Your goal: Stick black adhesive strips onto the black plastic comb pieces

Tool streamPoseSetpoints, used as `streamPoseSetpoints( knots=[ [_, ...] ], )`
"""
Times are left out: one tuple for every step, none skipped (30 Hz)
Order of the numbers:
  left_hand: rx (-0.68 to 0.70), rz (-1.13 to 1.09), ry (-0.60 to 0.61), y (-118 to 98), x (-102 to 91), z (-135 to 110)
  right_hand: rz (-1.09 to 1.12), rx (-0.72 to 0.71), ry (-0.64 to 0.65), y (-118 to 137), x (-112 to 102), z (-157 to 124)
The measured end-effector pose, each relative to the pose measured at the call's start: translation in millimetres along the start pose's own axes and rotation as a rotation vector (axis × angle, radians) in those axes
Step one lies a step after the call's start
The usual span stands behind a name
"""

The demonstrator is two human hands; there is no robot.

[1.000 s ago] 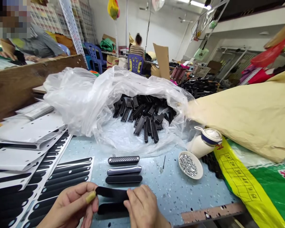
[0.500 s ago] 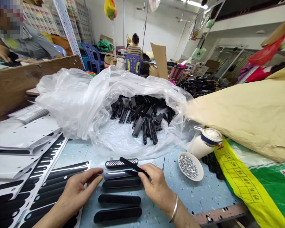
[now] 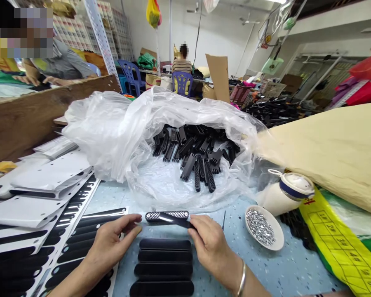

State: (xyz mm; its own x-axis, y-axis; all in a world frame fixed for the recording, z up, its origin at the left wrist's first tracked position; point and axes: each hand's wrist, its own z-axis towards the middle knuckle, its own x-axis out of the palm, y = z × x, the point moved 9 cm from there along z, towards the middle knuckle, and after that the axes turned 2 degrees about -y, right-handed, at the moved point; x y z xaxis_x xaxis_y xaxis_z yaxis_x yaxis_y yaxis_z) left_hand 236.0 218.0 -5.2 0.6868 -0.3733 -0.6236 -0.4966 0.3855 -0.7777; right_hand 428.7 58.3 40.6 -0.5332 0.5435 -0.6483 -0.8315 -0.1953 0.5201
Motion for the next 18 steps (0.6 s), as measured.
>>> streamPoseSetpoints(
  knots=[
    [-0.018,-0.006,-0.013,2,0.3,4,-0.013,-0.033,0.011,-2,4,5],
    [-0.032,-0.016,-0.009,3,2.5,7,-0.022,-0.061,0.029,-4,9,10],
    [-0.044,-0.031,0.007,4,6.0,10,-0.027,-0.083,0.049,-7,15,14],
    [-0.054,-0.046,0.028,5,9.9,12,-0.029,-0.099,0.077,-8,22,17],
    [-0.063,-0.057,0.051,5,13.7,14,-0.026,-0.111,0.112,-10,29,19],
    [-0.068,-0.061,0.071,6,16.9,14,-0.02,-0.116,0.151,-11,35,21],
    [-0.069,-0.06,0.089,6,19.5,14,-0.014,-0.118,0.189,-12,40,22],
    [-0.066,-0.055,0.106,5,21.4,13,-0.008,-0.119,0.22,-11,44,23],
    [-0.06,-0.048,0.12,4,22.7,12,-0.007,-0.116,0.244,-11,47,23],
    [-0.054,-0.044,0.132,4,23.4,10,-0.009,-0.111,0.264,-10,48,23],
    [-0.049,-0.047,0.144,3,23.9,9,-0.014,-0.103,0.282,-9,48,22],
    [-0.044,-0.054,0.153,2,24.0,8,-0.02,-0.095,0.301,-8,48,21],
    [-0.038,-0.062,0.159,1,24.0,7,-0.027,-0.089,0.318,-7,48,20],
    [-0.032,-0.068,0.163,0,23.9,7,-0.034,-0.087,0.331,-5,48,19],
    [-0.028,-0.072,0.166,-1,23.7,6,-0.039,-0.088,0.338,-4,47,18],
    [-0.024,-0.074,0.167,-1,23.6,6,-0.042,-0.091,0.338,-3,47,17],
    [-0.022,-0.075,0.167,-1,23.6,6,-0.044,-0.094,0.335,-3,47,16],
    [-0.019,-0.078,0.167,-1,23.6,6,-0.043,-0.097,0.332,-3,47,15]
  ],
)
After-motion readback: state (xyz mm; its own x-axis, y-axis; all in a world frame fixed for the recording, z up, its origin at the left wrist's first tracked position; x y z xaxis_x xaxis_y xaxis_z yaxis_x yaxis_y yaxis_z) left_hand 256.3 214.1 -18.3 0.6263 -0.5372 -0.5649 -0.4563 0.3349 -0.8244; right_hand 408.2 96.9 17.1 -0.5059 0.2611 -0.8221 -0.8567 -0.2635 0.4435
